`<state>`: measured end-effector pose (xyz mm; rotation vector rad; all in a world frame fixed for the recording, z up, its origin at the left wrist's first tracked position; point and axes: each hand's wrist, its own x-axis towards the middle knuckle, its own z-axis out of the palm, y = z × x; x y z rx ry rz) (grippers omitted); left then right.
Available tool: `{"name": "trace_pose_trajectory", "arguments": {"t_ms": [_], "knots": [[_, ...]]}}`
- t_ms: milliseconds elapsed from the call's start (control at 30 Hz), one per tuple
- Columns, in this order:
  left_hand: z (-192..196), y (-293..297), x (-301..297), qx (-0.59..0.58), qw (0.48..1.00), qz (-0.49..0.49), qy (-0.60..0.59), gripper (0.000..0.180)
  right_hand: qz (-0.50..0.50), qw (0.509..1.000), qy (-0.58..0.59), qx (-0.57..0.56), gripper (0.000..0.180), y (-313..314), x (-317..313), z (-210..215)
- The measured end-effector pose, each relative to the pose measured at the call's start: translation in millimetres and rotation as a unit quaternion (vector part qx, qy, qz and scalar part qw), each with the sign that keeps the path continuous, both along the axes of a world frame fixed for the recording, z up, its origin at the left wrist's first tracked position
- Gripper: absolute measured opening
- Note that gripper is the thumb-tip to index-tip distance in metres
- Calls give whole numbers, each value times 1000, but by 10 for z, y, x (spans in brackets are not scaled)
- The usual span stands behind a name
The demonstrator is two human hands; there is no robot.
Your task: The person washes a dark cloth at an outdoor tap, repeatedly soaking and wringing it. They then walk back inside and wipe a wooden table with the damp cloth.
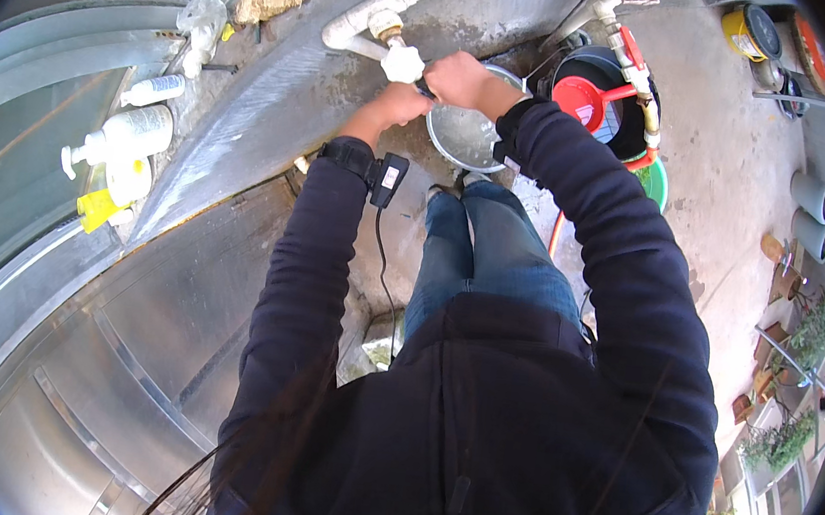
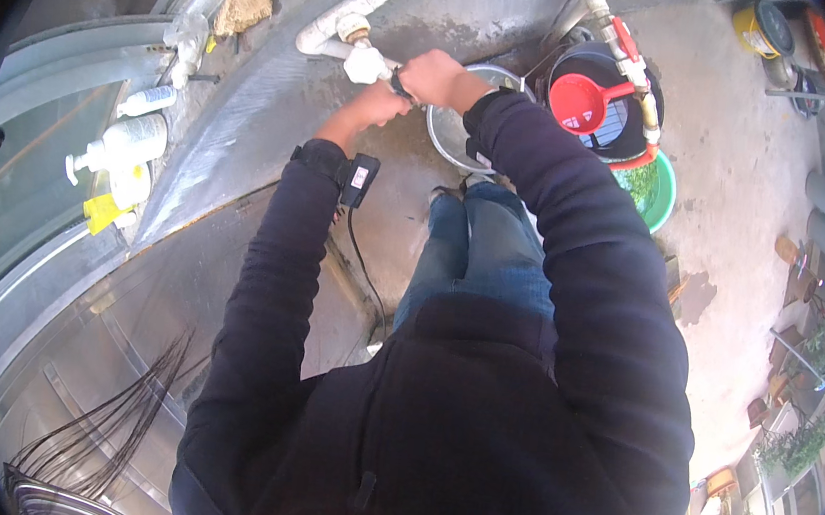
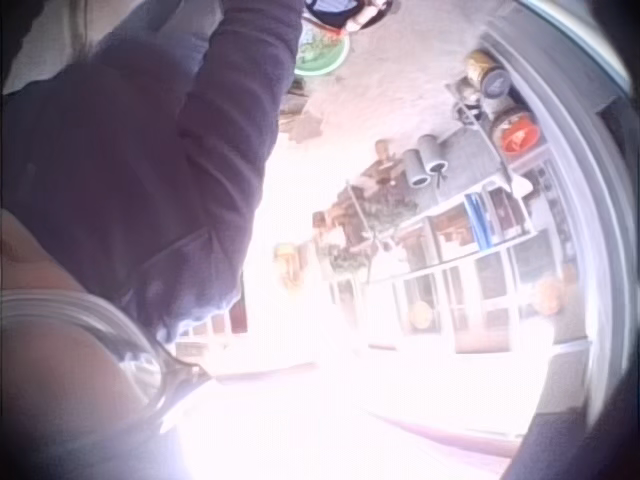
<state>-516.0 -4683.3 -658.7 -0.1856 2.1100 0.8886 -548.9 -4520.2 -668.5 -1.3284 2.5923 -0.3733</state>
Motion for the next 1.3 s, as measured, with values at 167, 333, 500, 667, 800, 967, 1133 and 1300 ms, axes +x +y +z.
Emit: {"name": "trace_pose_trajectory", "arguments": {"t_ms": [167, 333, 500, 667, 800, 967, 1133, 1300], "knots": [[16, -29, -60, 47, 996, -10, -71, 10, -1, 1000, -15, -13, 13, 12, -8, -62], [-221, -107, 5, 80, 991, -35, 104, 31, -89, 983, -159, -32, 27, 67, -18, -72], [-225, -149, 174, 140, 969, 50, 196, 68, -160, 886, -392, -188, 55, 275, 61, -155], [0, -60, 465, 371, 861, 343, 67, 52, -234, 864, -385, -226, 90, 344, 244, -253], [-126, 8, 554, 525, 724, 443, -59, 41, -259, 889, -293, -238, 84, 215, 365, -215], [-469, 63, 606, 590, 657, 464, -68, 39, -278, 725, -531, -339, 70, 203, 509, -87], [-503, -9, 640, 531, 670, 519, -13, 30, -412, 605, -557, -392, 57, 215, 653, -303], [-457, -23, 647, 574, 631, 522, -4, 27, -566, 503, -564, -330, 39, 340, 473, -846]]}}
